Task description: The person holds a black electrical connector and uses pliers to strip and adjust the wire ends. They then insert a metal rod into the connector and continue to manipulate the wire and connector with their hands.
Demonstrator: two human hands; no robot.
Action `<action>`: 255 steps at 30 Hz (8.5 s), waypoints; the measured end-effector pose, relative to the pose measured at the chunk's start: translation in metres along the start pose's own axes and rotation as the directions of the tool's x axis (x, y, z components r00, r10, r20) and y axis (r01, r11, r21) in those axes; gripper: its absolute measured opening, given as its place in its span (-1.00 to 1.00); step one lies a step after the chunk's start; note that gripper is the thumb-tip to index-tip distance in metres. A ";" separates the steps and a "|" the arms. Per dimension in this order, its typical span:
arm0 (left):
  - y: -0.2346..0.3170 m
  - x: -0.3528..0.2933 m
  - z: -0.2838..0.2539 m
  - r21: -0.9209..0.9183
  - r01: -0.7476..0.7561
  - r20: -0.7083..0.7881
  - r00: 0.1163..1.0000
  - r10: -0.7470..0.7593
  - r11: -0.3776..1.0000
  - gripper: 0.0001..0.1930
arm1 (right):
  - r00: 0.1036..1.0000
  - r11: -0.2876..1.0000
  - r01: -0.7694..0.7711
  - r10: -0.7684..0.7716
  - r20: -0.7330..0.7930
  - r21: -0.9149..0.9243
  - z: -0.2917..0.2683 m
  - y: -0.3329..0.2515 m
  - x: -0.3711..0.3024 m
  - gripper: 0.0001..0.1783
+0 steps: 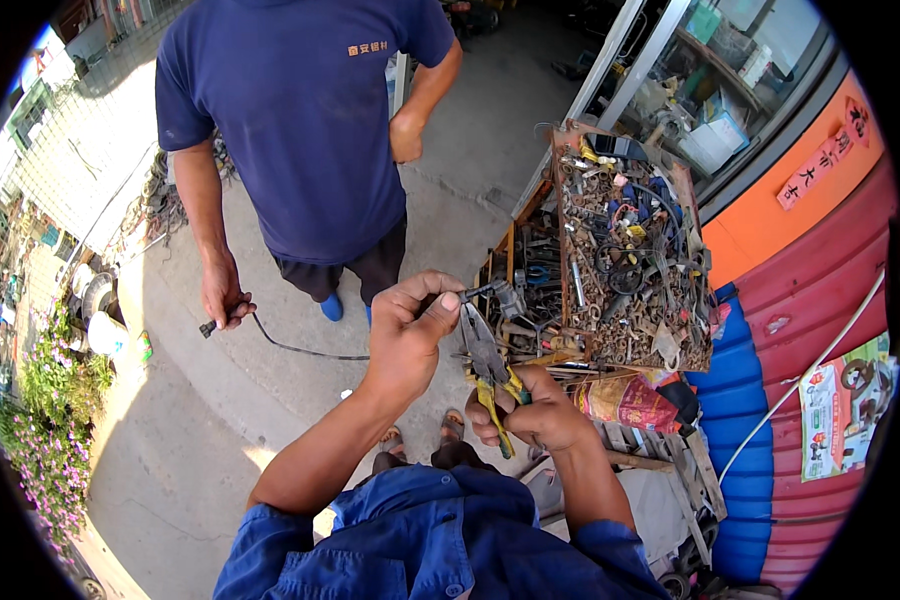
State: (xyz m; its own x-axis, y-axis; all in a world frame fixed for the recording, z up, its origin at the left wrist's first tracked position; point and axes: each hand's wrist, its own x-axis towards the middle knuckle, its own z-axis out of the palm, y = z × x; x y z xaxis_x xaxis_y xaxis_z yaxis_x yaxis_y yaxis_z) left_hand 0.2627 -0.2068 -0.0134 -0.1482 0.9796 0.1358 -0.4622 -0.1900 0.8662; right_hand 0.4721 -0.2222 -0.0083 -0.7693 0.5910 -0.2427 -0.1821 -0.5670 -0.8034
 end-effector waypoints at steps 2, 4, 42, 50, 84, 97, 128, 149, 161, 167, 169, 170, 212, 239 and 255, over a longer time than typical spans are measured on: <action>0.000 0.001 0.003 -0.008 -0.003 -0.002 1.000 0.003 1.000 -0.85 | 0.999 0.996 -0.030 0.027 0.041 0.090 -0.002 0.002 0.000 -0.57; 0.000 0.002 0.006 -0.012 -0.017 -0.014 1.000 0.017 1.000 -0.87 | 0.997 0.985 -0.061 0.052 0.057 0.161 -0.001 0.002 0.001 -0.54; 0.009 0.022 -0.023 -0.149 0.083 0.094 0.993 -0.070 0.985 -0.79 | 0.722 0.737 -0.558 0.203 -0.662 -0.382 -0.139 0.168 -0.097 -0.77; -0.008 0.022 -0.014 -0.089 0.145 0.089 0.987 -0.137 0.985 -0.80 | 0.453 0.814 -0.531 0.036 -0.891 -0.237 -0.267 0.204 -0.107 -0.91; 0.046 -0.032 0.009 0.073 0.011 0.056 0.998 -0.015 0.997 -0.81 | 0.661 0.588 0.726 -0.739 0.129 -0.357 0.019 -0.043 0.078 -0.69; 0.078 -0.059 0.026 0.524 -0.273 0.045 0.955 0.294 0.807 -0.83 | 0.696 0.551 0.642 -0.710 0.105 -0.533 0.051 -0.042 0.072 -0.69; 0.064 -0.032 0.010 0.315 0.003 0.026 1.000 -0.012 0.949 -0.88 | 0.882 0.755 0.430 -0.468 0.053 -0.495 0.029 -0.053 0.053 -0.70; 0.052 -0.016 0.008 0.452 -0.002 0.041 0.999 -0.018 0.892 -0.85 | 0.877 0.766 0.381 -0.477 -0.062 -0.518 0.012 -0.035 0.056 -0.77; 0.043 -0.007 0.005 0.574 -0.176 0.079 0.984 0.160 0.800 -0.91 | 0.922 0.859 0.328 -0.382 -0.065 -0.393 -0.002 -0.041 0.068 -0.69; 0.043 -0.004 0.009 0.498 -0.119 0.066 0.993 0.099 0.859 -0.92 | 0.927 0.846 0.313 -0.371 -0.055 -0.431 0.000 -0.046 0.066 -0.75; 0.044 -0.003 0.010 0.483 -0.085 0.055 0.996 0.067 0.872 -0.92 | 0.926 0.849 0.308 -0.372 -0.070 -0.430 0.002 -0.045 0.066 -0.78; 0.044 -0.002 0.009 0.480 -0.070 0.053 0.997 0.051 0.875 -0.91 | 0.925 0.854 0.315 -0.374 -0.069 -0.414 0.002 -0.045 0.067 -0.78; 0.044 0.009 -0.003 0.429 0.060 0.073 0.992 -0.101 0.901 -0.86 | 0.999 0.708 0.047 -0.023 0.043 -0.705 -0.002 -0.101 0.079 -0.81; 0.050 0.030 -0.008 0.284 0.352 -0.062 0.935 -0.349 0.892 -0.76 | 0.978 0.740 0.193 -0.197 0.066 -0.645 -0.019 -0.095 0.093 -0.74; 0.043 0.013 0.016 0.822 -0.275 0.167 0.953 0.252 0.498 -0.82 | 0.987 0.774 0.159 -0.147 0.070 -0.613 -0.017 -0.112 0.098 -0.78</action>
State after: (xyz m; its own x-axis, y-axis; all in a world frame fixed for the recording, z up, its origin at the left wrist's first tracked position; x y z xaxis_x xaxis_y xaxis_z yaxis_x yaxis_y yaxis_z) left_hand 0.2548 -0.2007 0.0334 -0.1119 0.8970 0.4277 0.5296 -0.3104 0.7894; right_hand 0.4273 -0.0905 0.0488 -0.7754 0.6259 -0.0833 0.1123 0.0069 -0.9936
